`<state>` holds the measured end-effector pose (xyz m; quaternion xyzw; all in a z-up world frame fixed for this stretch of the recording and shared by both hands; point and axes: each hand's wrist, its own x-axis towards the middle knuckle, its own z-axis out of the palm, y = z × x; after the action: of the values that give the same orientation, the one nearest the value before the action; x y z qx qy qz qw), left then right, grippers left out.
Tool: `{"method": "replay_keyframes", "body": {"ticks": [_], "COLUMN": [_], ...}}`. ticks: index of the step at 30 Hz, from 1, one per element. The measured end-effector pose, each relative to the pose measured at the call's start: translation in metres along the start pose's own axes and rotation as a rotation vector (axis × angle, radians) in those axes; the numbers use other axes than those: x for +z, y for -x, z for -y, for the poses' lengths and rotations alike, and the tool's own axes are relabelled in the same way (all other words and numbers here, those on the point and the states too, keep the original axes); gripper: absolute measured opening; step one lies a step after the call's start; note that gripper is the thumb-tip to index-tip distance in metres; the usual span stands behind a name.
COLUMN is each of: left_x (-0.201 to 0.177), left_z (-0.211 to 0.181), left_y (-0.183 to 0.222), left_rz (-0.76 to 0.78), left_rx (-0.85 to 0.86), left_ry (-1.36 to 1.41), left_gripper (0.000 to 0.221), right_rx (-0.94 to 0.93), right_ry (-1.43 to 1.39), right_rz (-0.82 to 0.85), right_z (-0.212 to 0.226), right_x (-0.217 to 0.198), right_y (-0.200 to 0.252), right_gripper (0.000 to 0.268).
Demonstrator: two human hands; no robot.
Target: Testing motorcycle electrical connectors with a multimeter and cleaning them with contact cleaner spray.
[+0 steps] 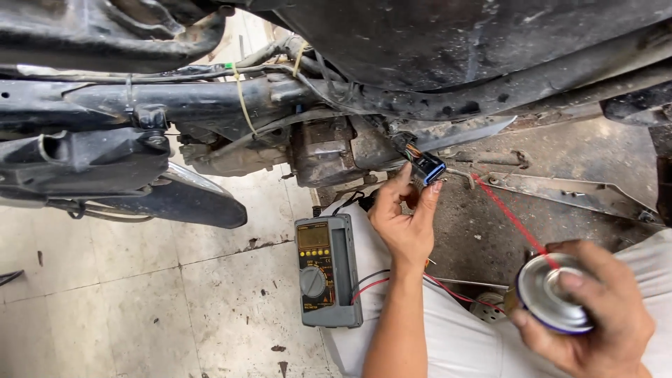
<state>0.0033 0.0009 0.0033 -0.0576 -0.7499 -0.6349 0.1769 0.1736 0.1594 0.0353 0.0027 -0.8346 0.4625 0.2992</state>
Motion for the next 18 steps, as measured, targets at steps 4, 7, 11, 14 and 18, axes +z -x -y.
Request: {"method": "replay_keyframes", "body": {"ticks": [4,7,11,14,18], "left_x": [-0.001,-0.002,-0.002,0.0,0.0], "left_z": [0.001,-0.003,-0.007,-0.01,-0.012], "left_y": [-0.002,-0.003,-0.004,-0.007,-0.008], "left_rz": [0.026,0.053,0.084,0.085,0.071], "left_rx": [0.02,0.017,0.02,0.047,0.039], "left_ry": [0.027,0.037,0.064,0.076,0.06], "left_gripper": [0.037,0.034,0.024,0.018,0.017], "right_rx": [0.041,-0.057,-0.092,-0.086,-0.086], "right_ry": [0.049,0.09,0.17,0.162,0.171], "right_rz": [-0.016,0.056,0.042,0.055,0.036], "right_z": [0.014,0.019,0.013,0.015,0.013], "right_x": [0.014,0.016,0.018,0.018,0.019], "right_y": [0.01,-0.007,-0.006,-0.01,-0.011], "right_gripper": [0.064,0.062,0.068,0.068,0.068]}}
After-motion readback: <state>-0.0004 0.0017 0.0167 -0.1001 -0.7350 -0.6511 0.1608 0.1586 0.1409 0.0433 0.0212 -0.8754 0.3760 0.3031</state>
